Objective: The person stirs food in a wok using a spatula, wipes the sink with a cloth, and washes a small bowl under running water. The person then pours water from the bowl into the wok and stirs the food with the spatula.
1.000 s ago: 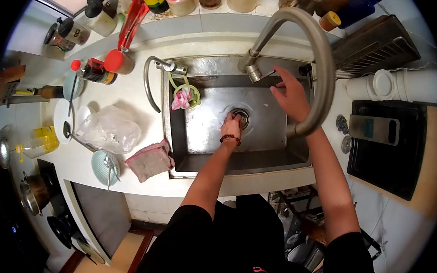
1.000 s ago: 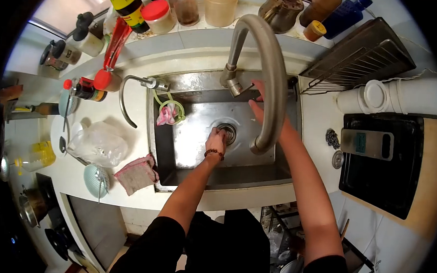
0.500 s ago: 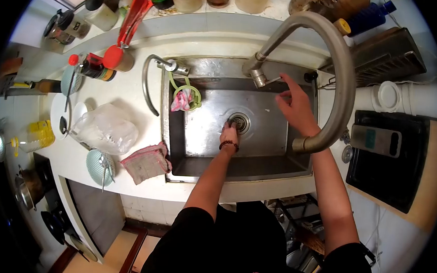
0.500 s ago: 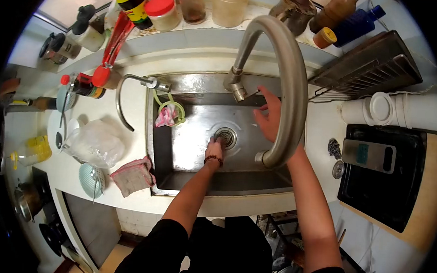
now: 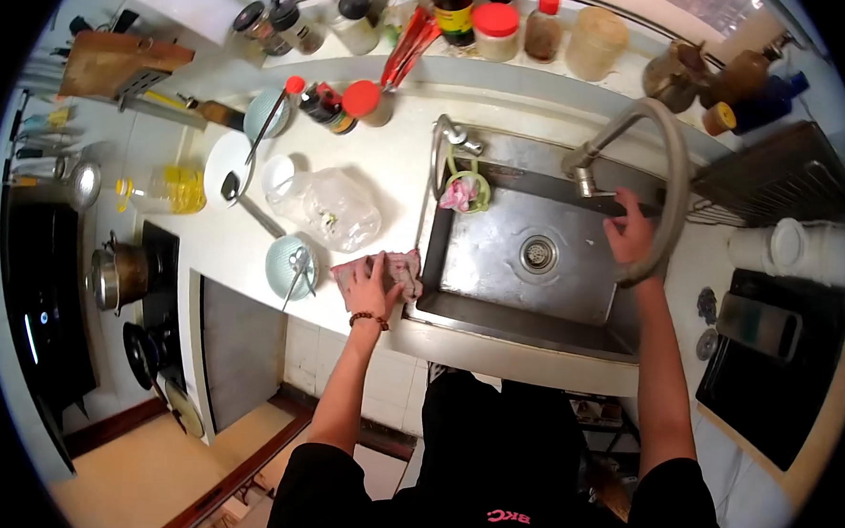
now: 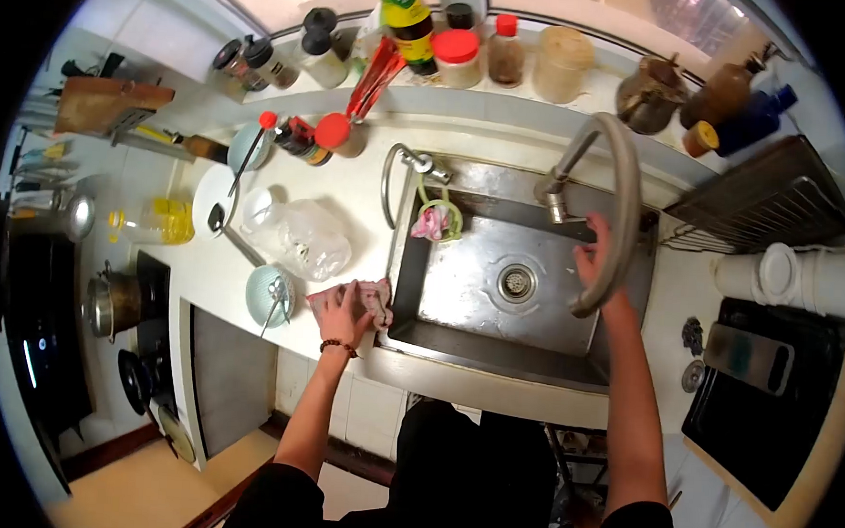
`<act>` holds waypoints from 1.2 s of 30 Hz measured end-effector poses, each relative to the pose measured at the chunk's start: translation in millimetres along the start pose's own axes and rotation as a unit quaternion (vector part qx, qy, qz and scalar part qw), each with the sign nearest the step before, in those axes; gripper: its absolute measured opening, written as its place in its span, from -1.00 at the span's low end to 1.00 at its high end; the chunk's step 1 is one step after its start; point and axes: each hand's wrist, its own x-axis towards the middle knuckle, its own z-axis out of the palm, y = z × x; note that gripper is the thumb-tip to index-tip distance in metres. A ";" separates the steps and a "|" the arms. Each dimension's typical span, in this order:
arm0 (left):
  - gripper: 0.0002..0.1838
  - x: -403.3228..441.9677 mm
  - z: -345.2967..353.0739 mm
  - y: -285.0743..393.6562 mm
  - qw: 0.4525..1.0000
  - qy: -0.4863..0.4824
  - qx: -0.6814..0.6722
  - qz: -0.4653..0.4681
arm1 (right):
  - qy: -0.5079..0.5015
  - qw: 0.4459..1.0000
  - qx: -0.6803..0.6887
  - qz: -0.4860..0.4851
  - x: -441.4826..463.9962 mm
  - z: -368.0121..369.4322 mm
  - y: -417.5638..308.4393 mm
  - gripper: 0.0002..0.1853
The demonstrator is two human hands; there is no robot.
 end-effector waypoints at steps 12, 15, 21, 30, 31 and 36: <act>-0.80 40.3 59.1 230.0 0.593 -0.248 -0.750 -0.154 | 0.057 0.956 0.183 0.222 -88.5 50.5 22.1 -0.42; -0.79 25.5 93.4 326.4 0.642 -0.212 -0.728 -0.110 | 0.101 0.795 0.479 0.358 -113.2 82.6 5.8 -0.60; -0.36 21.3 127.1 361.4 0.624 -0.325 -0.686 -0.186 | 0.255 0.924 0.209 0.194 -100.9 109.2 39.4 -0.77; -0.67 24.7 82.2 325.3 0.679 -0.276 -0.661 -0.157 | 0.170 0.956 -0.014 0.238 -79.9 122.3 41.8 -0.67; -0.67 18.6 69.9 322.2 0.748 -0.276 -0.588 -0.136 | 0.167 0.919 0.101 0.343 -74.3 134.8 53.6 -0.62; -0.59 6.1 107.0 297.6 0.854 -0.219 -0.459 -0.108 | 0.181 0.722 0.510 0.431 -64.4 211.3 117.4 -0.52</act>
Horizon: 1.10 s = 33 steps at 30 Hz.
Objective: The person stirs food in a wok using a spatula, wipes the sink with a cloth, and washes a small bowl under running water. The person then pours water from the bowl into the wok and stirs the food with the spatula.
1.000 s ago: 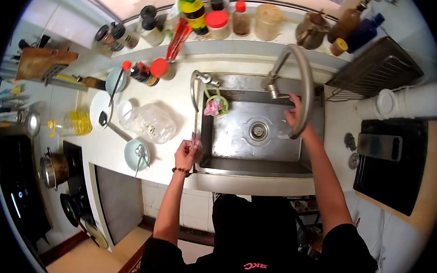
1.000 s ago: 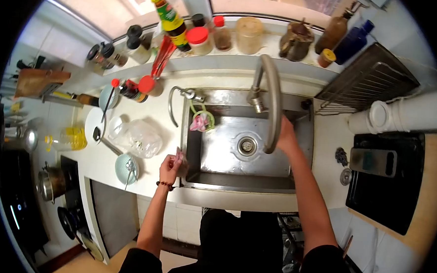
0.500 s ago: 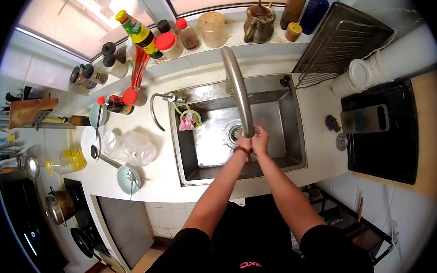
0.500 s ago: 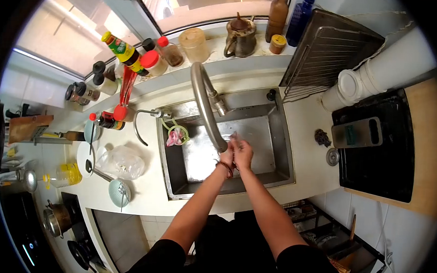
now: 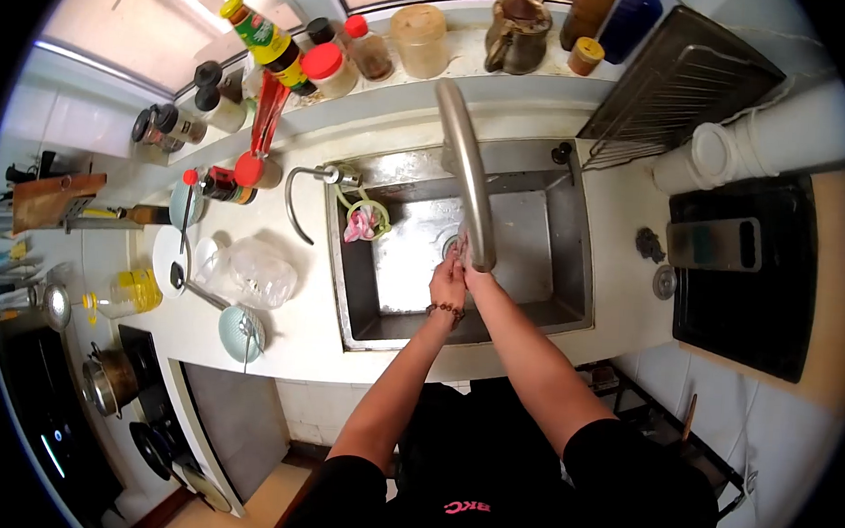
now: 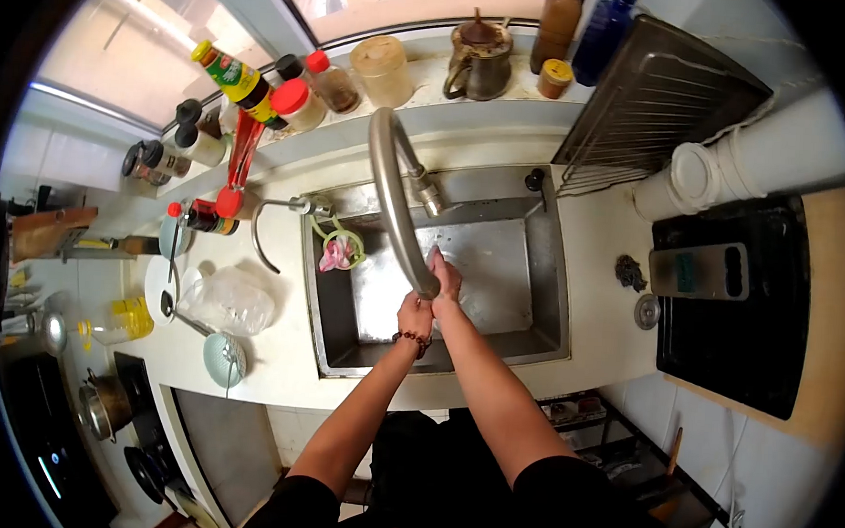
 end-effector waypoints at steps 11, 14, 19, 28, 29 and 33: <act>-0.46 -0.5 27.0 -21.1 0.983 -0.092 -0.140 -0.074 | -0.080 0.992 -0.092 -0.034 -72.0 -3.4 -78.8 -0.85; -0.41 -22.7 19.8 38.2 0.910 -0.092 -0.351 -0.201 | -0.070 0.978 -0.131 -0.147 19.1 -35.7 -18.8 -0.90; -0.35 -23.5 -0.6 61.1 0.811 -0.200 -0.474 -0.278 | -0.020 0.910 -0.366 -0.196 -30.6 -6.2 -55.4 -0.68; -0.70 86.8 84.5 22.8 0.981 -0.022 -0.030 0.190 | -0.024 0.924 -0.333 -0.186 -119.9 -59.7 -118.1 -0.40; -0.80 96.9 89.8 13.6 0.956 -0.063 0.085 0.275 | -0.031 0.974 -0.185 -0.128 -128.0 -58.7 -127.0 -0.44; -0.77 56.5 21.6 52.8 0.908 -0.082 0.248 0.328 | -0.113 0.970 -0.182 -0.116 -113.2 -42.7 -158.4 -0.12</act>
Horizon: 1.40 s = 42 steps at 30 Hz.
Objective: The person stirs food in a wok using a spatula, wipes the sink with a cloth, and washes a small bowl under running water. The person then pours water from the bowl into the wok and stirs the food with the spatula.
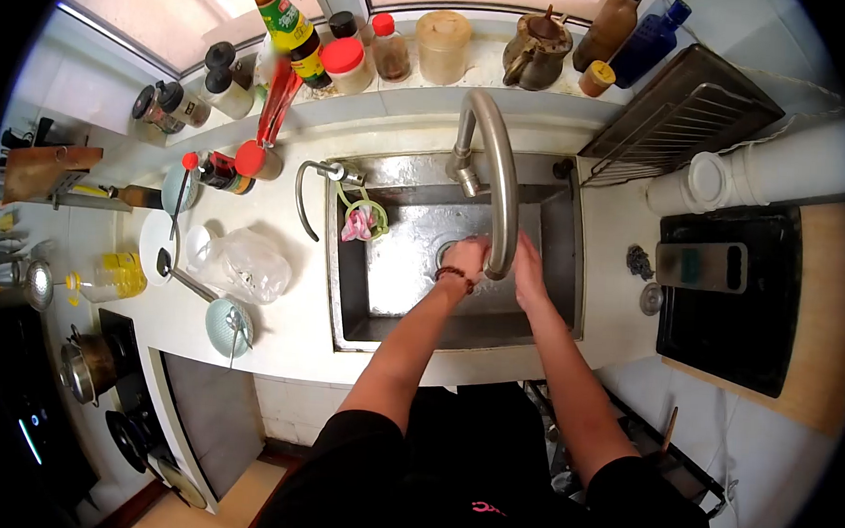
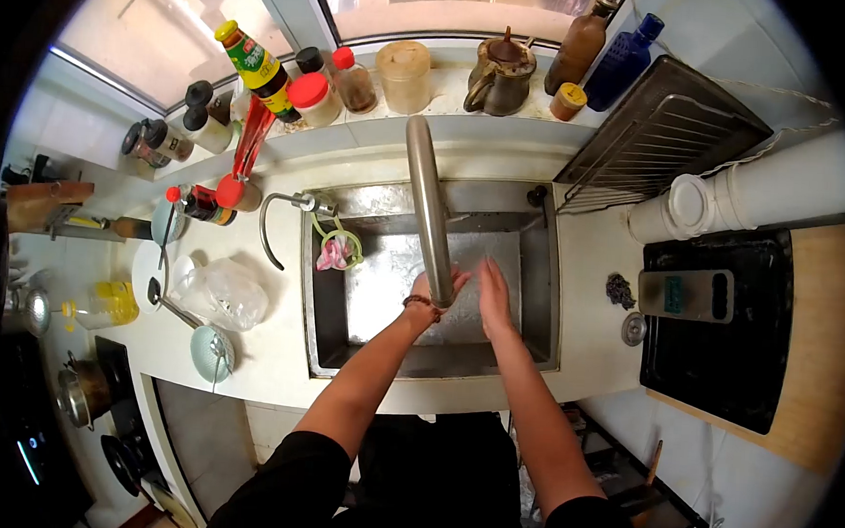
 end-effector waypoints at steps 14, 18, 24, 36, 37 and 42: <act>-0.74 -77.7 -43.9 6.4 0.625 0.057 -0.674 -0.390 | -0.060 0.939 -0.280 -0.192 -5.9 51.7 -28.5 -0.55; -0.43 -54.6 5.3 -1.2 0.751 0.087 -0.532 -0.382 | -0.013 0.910 -0.276 -0.309 -78.6 83.7 1.0 -0.62; -0.26 -36.9 -1.4 3.3 0.830 0.052 -0.379 -0.406 | 0.044 0.906 -0.301 -0.293 -79.4 84.7 -3.0 -0.56; -0.30 -46.6 -7.1 20.3 0.964 0.045 -0.194 -0.176 | 0.097 0.977 -0.068 -0.178 -52.3 70.6 24.0 -0.57; -0.30 -51.9 10.8 5.9 0.964 0.046 -0.193 -0.176 | 0.096 0.977 -0.067 -0.178 -56.2 66.2 20.6 -0.57; -0.63 -103.8 -54.9 31.7 0.825 0.000 -0.517 -0.226 | 0.056 0.997 0.014 -0.059 -46.3 56.3 11.9 -0.65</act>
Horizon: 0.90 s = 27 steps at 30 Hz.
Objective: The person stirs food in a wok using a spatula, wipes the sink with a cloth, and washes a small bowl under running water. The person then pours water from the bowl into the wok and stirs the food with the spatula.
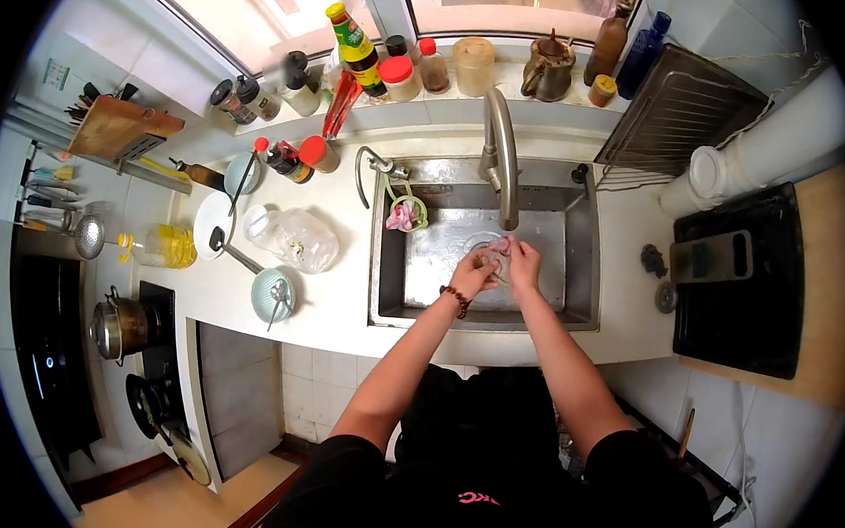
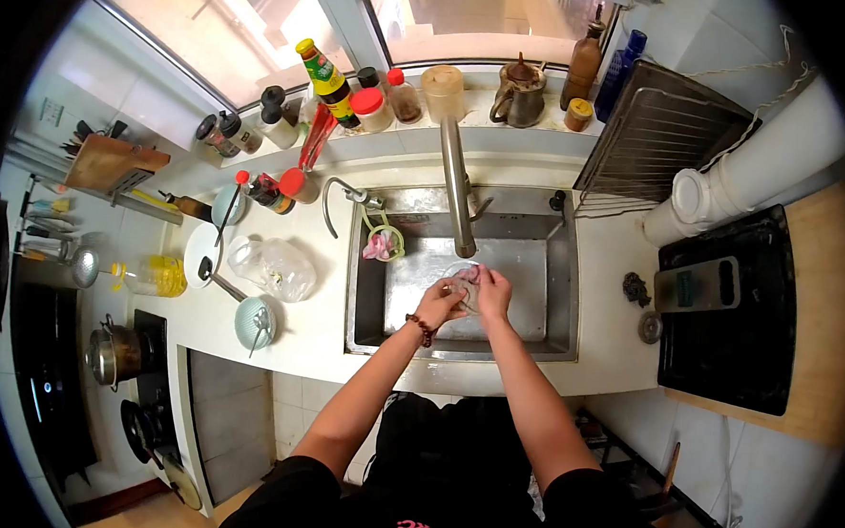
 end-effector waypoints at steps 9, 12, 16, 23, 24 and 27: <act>-0.83 -22.5 -54.4 -5.6 0.986 0.159 0.042 -0.004 | 0.077 0.991 -0.061 -0.095 19.2 -1.5 0.5 -0.66; -0.40 -32.5 -42.5 -5.4 0.801 0.252 0.464 0.282 | 0.009 0.993 0.106 0.051 5.1 6.3 -9.2 -0.75; -0.18 -34.1 -18.1 10.9 0.924 0.058 0.292 0.241 | -0.100 0.989 0.087 0.065 -18.2 21.0 -31.6 -0.79; -0.72 -17.9 -11.3 8.3 0.976 0.136 0.085 0.146 | -0.088 0.992 -0.023 -0.087 0.5 -5.4 -15.2 -0.71; -0.72 7.7 -2.3 -7.6 0.981 0.166 -0.008 0.095 | -0.091 0.984 -0.081 -0.128 -6.9 -2.3 -8.2 -0.72; -0.65 14.0 2.9 6.7 0.979 0.114 -0.170 -0.007 | -0.113 0.957 -0.202 -0.175 -38.0 13.2 3.8 -0.71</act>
